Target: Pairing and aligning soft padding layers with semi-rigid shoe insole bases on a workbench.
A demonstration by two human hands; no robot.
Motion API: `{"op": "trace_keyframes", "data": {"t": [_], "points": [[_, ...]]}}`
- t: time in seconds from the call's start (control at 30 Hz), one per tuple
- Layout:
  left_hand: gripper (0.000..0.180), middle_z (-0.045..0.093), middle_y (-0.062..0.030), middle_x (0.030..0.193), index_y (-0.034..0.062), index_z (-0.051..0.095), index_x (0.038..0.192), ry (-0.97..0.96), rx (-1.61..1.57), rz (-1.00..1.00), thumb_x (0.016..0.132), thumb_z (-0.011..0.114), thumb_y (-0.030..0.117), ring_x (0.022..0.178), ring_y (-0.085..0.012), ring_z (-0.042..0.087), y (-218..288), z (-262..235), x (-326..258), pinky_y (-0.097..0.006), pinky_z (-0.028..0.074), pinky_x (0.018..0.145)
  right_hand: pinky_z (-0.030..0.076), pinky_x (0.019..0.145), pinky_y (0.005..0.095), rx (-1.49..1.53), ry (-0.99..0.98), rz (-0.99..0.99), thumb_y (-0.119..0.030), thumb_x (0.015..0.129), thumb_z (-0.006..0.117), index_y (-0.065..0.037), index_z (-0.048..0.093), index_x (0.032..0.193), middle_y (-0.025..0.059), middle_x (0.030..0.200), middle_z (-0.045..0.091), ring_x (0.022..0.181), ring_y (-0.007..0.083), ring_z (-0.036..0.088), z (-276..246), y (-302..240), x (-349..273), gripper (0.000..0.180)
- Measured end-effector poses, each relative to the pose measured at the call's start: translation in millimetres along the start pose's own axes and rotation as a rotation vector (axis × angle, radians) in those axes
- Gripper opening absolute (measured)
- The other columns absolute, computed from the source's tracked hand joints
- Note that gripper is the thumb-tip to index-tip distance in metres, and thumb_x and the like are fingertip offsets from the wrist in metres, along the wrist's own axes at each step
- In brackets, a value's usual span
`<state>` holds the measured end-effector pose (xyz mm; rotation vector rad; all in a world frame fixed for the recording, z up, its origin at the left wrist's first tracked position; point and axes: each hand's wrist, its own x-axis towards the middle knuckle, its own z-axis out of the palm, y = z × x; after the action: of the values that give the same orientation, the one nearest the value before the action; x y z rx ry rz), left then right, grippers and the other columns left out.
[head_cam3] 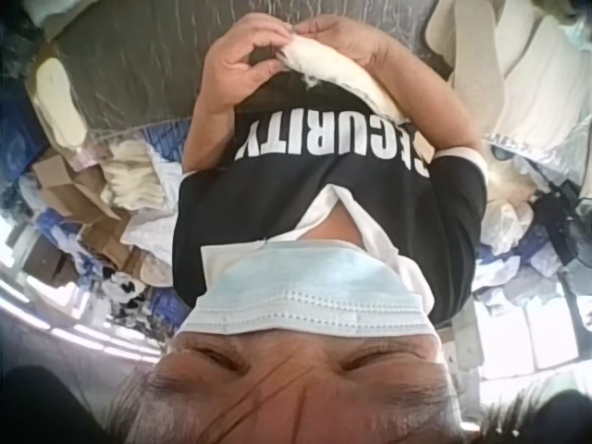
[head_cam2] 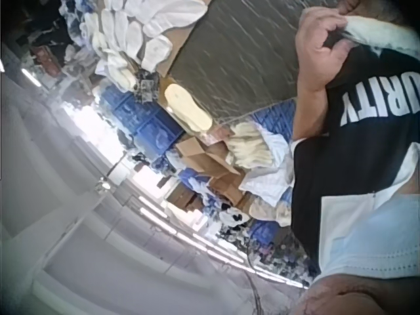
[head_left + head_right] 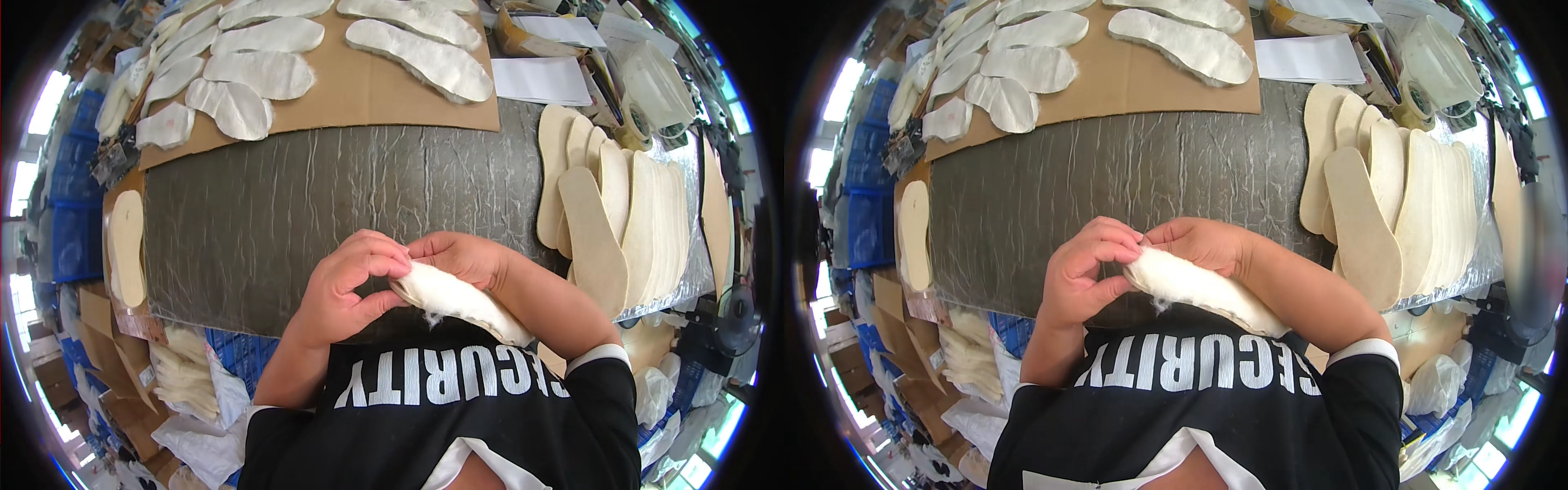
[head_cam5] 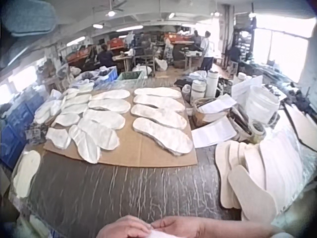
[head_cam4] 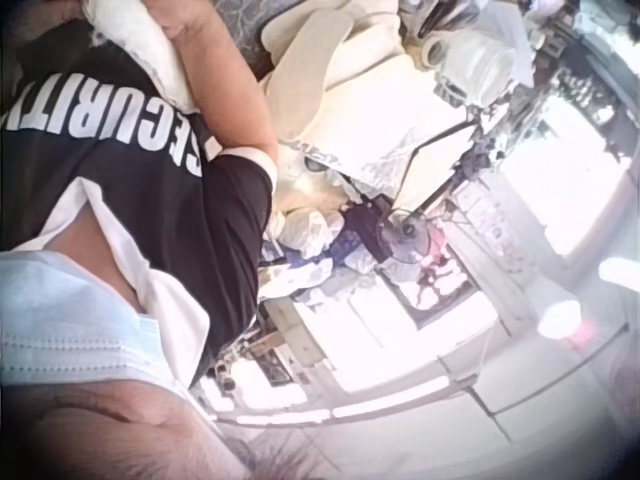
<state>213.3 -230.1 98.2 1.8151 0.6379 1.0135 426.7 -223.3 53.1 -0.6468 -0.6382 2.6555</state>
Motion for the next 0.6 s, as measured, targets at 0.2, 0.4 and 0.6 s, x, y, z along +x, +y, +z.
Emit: {"op": "trace_keyframes", "data": {"t": [0.2,0.4,0.6], "points": [[0.027,0.065,-0.0067,0.095,0.0044,0.066,0.092,-0.062,-0.143,0.010,0.071,0.082,0.012,0.089,-0.0248,0.062,-5.2,0.8,-2.7,-0.034,0.050,0.078,0.054,0.069,0.0230,0.016,-0.112,0.023,-0.020,0.097,0.059,0.004,0.061,0.118,0.0063,0.099,0.069,0.080,0.0097,0.066,-5.6,5.0,1.7,0.032],[0.023,0.065,-0.0064,0.089,0.0038,0.064,0.087,-0.072,-0.203,-0.011,0.073,0.081,0.011,0.085,-0.0241,0.062,-2.8,4.2,-4.1,-0.033,0.050,0.076,0.054,0.069,0.0230,-0.045,-0.094,0.061,-0.021,0.097,0.060,0.005,0.061,0.118,0.0061,0.098,0.069,0.080,0.0099,0.066,-4.5,6.3,1.6,0.033],[0.020,0.064,-0.0089,0.091,-0.0003,0.061,0.087,0.045,-0.245,-0.106,0.077,0.078,0.006,0.085,-0.0210,0.062,-8.6,8.0,-22.0,-0.031,0.050,0.076,0.051,0.077,0.0258,-0.150,-0.002,0.007,-0.034,0.096,0.060,0.002,0.055,0.123,0.0069,0.105,0.065,0.091,0.0110,0.062,-6.0,-8.6,-14.0,0.046]]}}
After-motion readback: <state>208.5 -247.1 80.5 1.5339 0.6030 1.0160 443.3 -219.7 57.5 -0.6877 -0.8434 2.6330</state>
